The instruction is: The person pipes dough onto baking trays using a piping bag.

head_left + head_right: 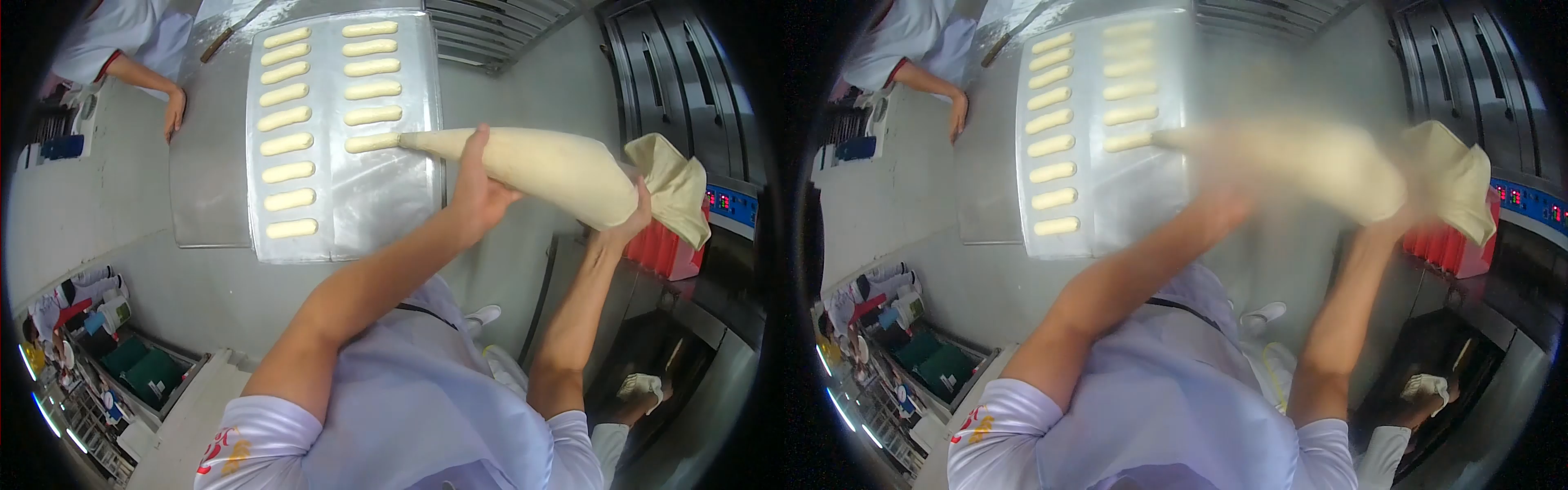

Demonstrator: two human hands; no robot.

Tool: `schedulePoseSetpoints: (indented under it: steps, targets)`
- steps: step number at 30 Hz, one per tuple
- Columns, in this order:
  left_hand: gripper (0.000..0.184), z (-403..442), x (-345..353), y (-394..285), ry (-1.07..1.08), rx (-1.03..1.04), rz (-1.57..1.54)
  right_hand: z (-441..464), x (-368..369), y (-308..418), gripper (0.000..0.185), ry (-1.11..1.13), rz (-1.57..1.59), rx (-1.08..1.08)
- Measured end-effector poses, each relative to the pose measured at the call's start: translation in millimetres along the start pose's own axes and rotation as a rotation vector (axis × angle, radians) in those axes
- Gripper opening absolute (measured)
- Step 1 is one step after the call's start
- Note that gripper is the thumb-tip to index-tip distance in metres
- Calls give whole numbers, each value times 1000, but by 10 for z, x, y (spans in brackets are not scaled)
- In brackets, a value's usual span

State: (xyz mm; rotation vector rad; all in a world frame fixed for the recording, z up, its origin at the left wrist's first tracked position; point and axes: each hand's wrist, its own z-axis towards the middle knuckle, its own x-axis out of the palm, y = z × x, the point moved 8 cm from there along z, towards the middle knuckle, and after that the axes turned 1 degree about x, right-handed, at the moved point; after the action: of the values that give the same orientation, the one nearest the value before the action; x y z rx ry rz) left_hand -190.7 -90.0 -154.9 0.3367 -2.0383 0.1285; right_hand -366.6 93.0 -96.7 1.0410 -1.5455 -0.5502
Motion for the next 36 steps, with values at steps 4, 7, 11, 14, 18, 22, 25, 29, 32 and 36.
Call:
schedulePoseSetpoints:
  steps: [4, 7, 11, 14, 18, 22, 25, 29, 32, 36]
  targets:
    - [66, -236, 70, -197, -11, 72, 54, -147, 108, -49, 21, 82, 2, -14]
    - [64, -274, -227, -264, 42, 100, 147, -289, 250, -209, 21, 60, 30, -9]
    - [64, -384, -330, -335, 4, 106, 103, -235, 244, -354, 20, 70, -33, 17]
    - [66, -409, -394, -330, -41, 81, 1, -222, 238, -410, 19, 88, -37, 39]
    - [67, -368, -394, -316, 1, 80, -12, -226, 261, -395, 17, 20, -89, 15]
    - [67, -319, -373, -249, 28, 68, 10, -128, 125, -335, 16, -5, -137, -28]
    - [65, -340, -241, -179, 38, 41, 2, -125, 48, -246, 18, -68, -140, -40]
    - [64, -334, -195, 39, -53, -45, -62, -11, -199, -105, 22, 3, -92, 16]
    - [64, -285, -184, 166, -64, -72, -57, -13, -296, -27, 23, 12, -33, 75]
    - [65, -309, -160, 262, -53, -100, -34, 59, -623, -42, 31, 151, -133, 56]
